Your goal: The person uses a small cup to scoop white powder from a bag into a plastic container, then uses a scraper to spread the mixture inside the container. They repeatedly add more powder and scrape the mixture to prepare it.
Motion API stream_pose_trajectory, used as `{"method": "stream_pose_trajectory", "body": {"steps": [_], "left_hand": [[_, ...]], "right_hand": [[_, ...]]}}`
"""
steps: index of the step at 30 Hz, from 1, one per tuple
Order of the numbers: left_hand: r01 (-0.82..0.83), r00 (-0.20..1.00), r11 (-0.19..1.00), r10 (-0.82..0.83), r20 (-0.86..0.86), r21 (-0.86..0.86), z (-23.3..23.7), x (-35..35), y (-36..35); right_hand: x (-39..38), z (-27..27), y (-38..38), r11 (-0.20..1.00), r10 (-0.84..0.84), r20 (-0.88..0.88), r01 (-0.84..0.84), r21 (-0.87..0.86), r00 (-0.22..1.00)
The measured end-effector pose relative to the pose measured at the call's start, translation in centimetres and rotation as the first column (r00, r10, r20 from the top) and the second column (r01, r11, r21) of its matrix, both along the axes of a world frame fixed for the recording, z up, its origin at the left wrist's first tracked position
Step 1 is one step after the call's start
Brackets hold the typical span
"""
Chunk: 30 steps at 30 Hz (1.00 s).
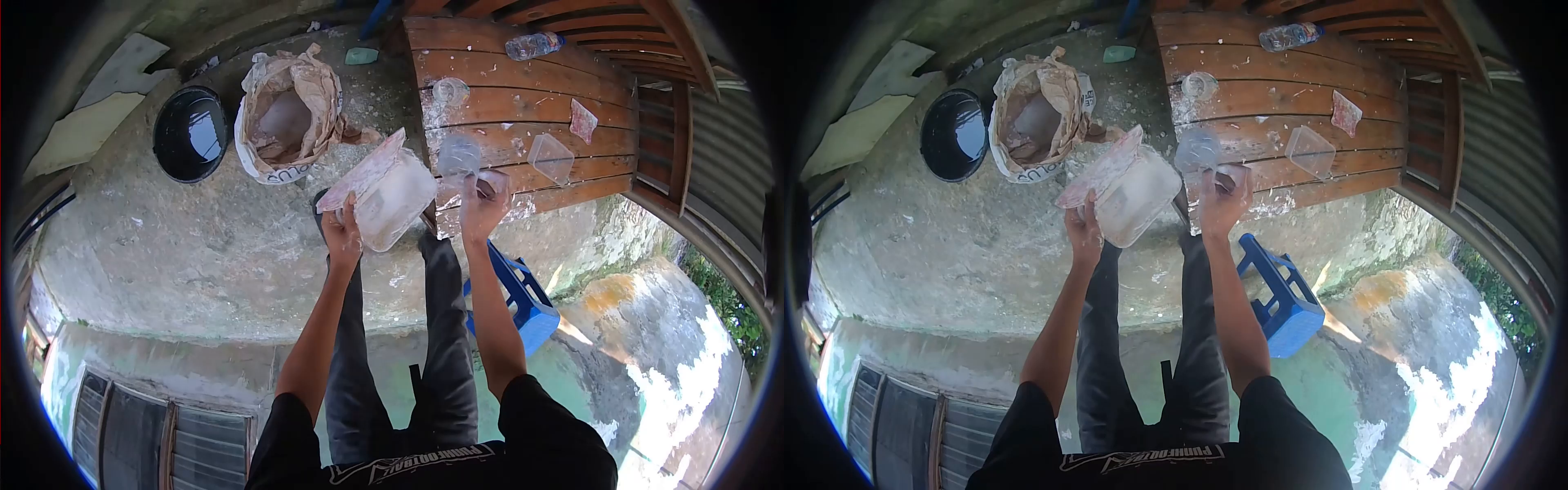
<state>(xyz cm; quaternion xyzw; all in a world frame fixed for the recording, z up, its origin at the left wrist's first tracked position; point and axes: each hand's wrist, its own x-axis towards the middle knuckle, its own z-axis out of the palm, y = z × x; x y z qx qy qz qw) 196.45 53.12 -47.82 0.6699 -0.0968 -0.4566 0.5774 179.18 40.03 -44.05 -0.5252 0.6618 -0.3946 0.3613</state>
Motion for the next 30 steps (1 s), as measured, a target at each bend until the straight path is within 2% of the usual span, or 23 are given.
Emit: {"method": "stream_pose_trajectory", "body": {"steps": [1, 3, 4, 5, 7, 11, 14, 18, 20, 21, 23, 25, 26, 27, 28, 30], "left_hand": [[0.010, 1.000, 1.000, -0.010, 0.000, -0.003, 0.5, 0.4, -1.0], [0.070, 0.996, 0.997, -0.072, 0.051, 0.045, 1.9, 0.9, -3.1], [0.059, 0.998, 0.998, -0.059, 0.010, 0.001, 2.4, 1.2, -4.2], [0.069, 0.997, 0.998, -0.069, 0.015, -0.006, 3.0, 1.3, -5.3], [0.013, 0.998, 0.999, -0.010, 0.061, -0.050, 4.2, 1.5, -7.0], [0.050, 0.999, 0.998, -0.050, 0.012, -0.041, 5.5, 1.9, -9.1], [0.031, 0.999, 0.995, -0.034, -0.031, -0.097, 6.5, 1.6, -10.2], [0.033, 0.998, 0.997, -0.036, -0.049, -0.063, 7.1, 1.3, -10.5], [0.050, 0.996, 0.998, -0.053, -0.066, -0.042, 7.1, 1.2, -10.4], [0.053, 0.997, 0.997, -0.055, -0.052, -0.052, 7.2, 1.1, -10.4], [0.055, 0.998, 0.997, -0.057, -0.041, -0.063, 7.3, 1.0, -10.4], [0.019, 1.000, 0.993, -0.020, -0.008, -0.121, 7.2, 0.9, -10.3], [0.016, 1.000, 0.992, -0.018, -0.011, -0.122, 7.2, 1.1, -10.1], [0.045, 0.998, 0.994, -0.049, -0.034, -0.101, 7.1, 1.4, -9.7], [0.073, 0.995, 0.994, -0.078, -0.059, -0.079, 7.0, 1.6, -9.4], [0.072, 0.994, 0.996, -0.076, -0.074, -0.053, 6.9, 1.9, -8.9]], "right_hand": [[0.5, 0.7, 0.5, 1.000, -0.010, 0.000, 0.010, -0.003, 1.000], [1.6, 2.4, 1.1, 0.992, 0.010, -0.072, -0.019, -0.123, 0.997], [2.9, 3.8, 0.9, 0.979, -0.005, -0.108, -0.017, -0.201, 0.994], [3.7, 4.6, 0.8, 0.978, -0.016, -0.104, -0.005, -0.208, 0.994], [4.5, 5.5, 0.9, 0.953, -0.066, -0.216, -0.003, -0.303, 0.974], [5.2, 5.5, 0.3, 0.857, -0.131, -0.169, 0.026, -0.515, 0.977], [5.5, 6.2, -0.2, 0.844, -0.160, -0.233, 0.011, -0.536, 0.959], [5.9, 7.3, -0.7, 0.852, -0.175, -0.196, 0.049, -0.521, 0.965], [5.9, 7.9, -1.0, 0.875, -0.217, -0.034, 0.178, -0.451, 0.976], [5.9, 8.4, -1.1, 0.874, -0.216, -0.036, 0.177, -0.452, 0.976], [5.2, 9.4, -1.3, 0.932, -0.302, 0.125, 0.321, -0.168, 0.945], [4.0, 8.5, -1.6, 0.917, -0.309, 0.147, 0.335, -0.215, 0.940], [3.5, 8.3, -1.5, 0.904, -0.371, 0.372, 0.422, -0.065, 0.851], [3.3, 8.5, -1.6, 0.880, -0.436, 0.563, 0.464, 0.102, 0.702], [2.6, 8.2, -1.5, 0.882, -0.431, 0.563, 0.460, 0.100, 0.705], [1.3, 7.2, -0.9, 0.872, -0.475, 0.600, 0.434, 0.226, 0.643]]}}
